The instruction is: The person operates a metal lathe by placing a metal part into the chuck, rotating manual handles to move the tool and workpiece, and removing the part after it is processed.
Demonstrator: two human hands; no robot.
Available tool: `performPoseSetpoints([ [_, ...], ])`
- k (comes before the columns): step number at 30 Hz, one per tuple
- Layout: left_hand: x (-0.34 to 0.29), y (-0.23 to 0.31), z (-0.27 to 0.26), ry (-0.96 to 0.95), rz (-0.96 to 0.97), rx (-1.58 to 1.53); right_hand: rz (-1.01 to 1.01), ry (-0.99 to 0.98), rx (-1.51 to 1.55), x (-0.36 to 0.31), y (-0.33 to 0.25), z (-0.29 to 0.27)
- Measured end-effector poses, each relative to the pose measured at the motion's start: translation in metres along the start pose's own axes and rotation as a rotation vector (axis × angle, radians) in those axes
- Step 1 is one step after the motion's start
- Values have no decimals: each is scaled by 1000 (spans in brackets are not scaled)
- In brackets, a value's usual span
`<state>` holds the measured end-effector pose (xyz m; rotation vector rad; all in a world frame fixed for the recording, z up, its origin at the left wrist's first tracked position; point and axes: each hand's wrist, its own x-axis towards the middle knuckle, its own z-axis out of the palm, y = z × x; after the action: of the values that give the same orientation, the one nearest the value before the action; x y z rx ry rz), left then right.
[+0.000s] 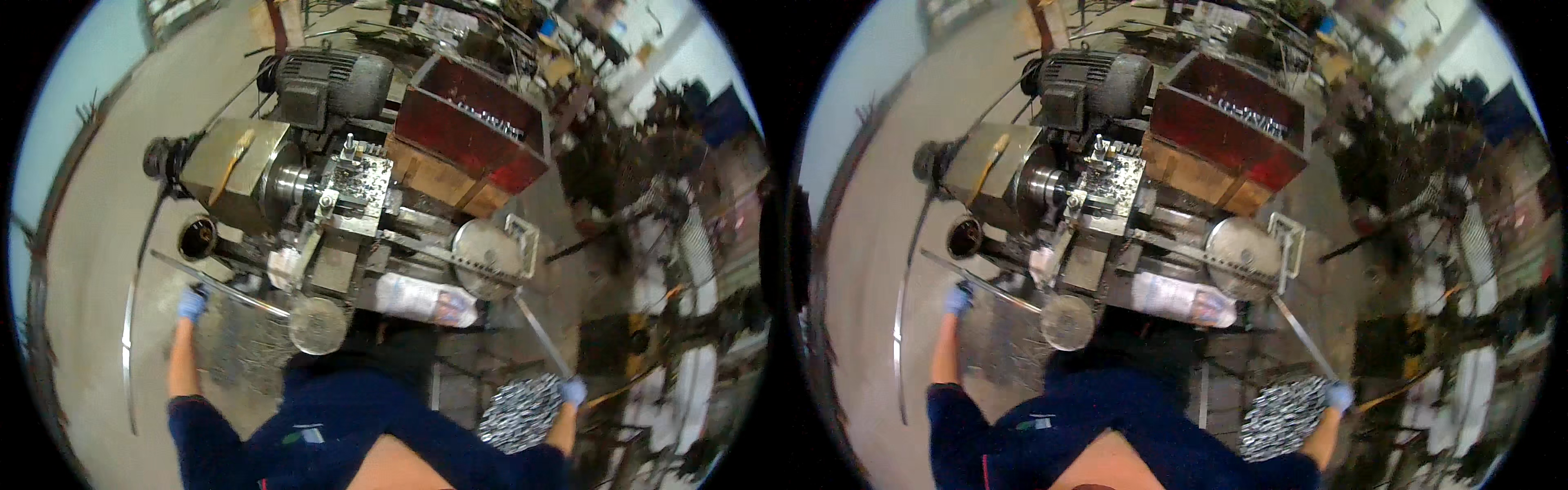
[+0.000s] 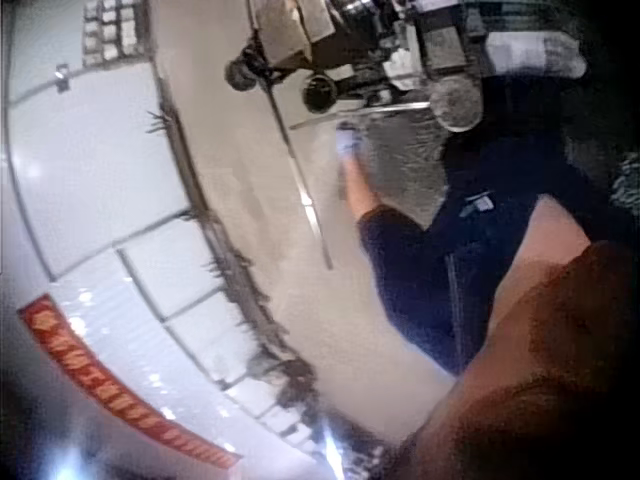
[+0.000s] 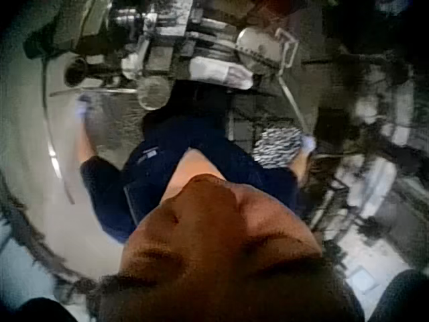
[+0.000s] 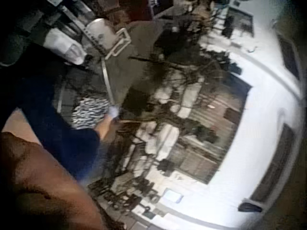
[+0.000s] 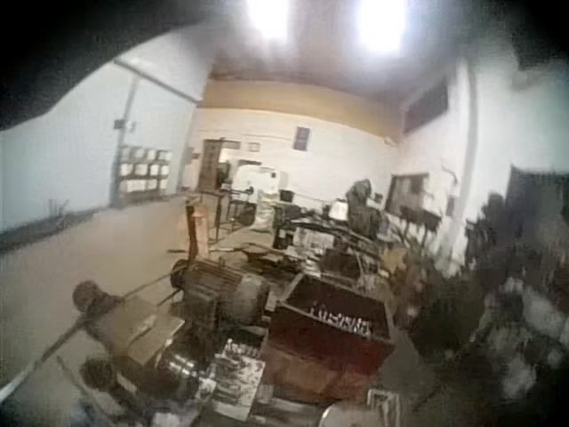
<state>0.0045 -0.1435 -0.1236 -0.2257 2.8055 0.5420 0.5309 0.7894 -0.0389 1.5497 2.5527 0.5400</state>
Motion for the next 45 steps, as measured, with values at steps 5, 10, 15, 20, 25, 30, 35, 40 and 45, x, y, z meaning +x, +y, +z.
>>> performPoseSetpoints([
  [5,-27,20,-46,531,-316,-1165,-2,-84,429,-41,13,1],
  [10,-4,110,-54,739,-423,-1196,322,-298,138,-68,38,-5],
  [15,-1,126,-46,821,-434,-1141,297,-341,80,-76,38,6],
  [20,2,117,-43,786,-362,-1311,299,-318,109,-89,35,-1],
  [25,2,121,-43,797,-373,-1229,316,-336,162,-98,33,-7],
  [30,-4,130,-47,778,-361,-1282,282,-345,144,-102,36,-7],
  [35,-7,136,-48,807,-355,-1283,359,-309,139,-106,31,-17],
  [40,-6,133,-47,801,-366,-1239,413,-315,153,-108,29,-19],
  [45,1,127,-42,804,-326,-1342,383,-305,174,-109,35,-7],
])
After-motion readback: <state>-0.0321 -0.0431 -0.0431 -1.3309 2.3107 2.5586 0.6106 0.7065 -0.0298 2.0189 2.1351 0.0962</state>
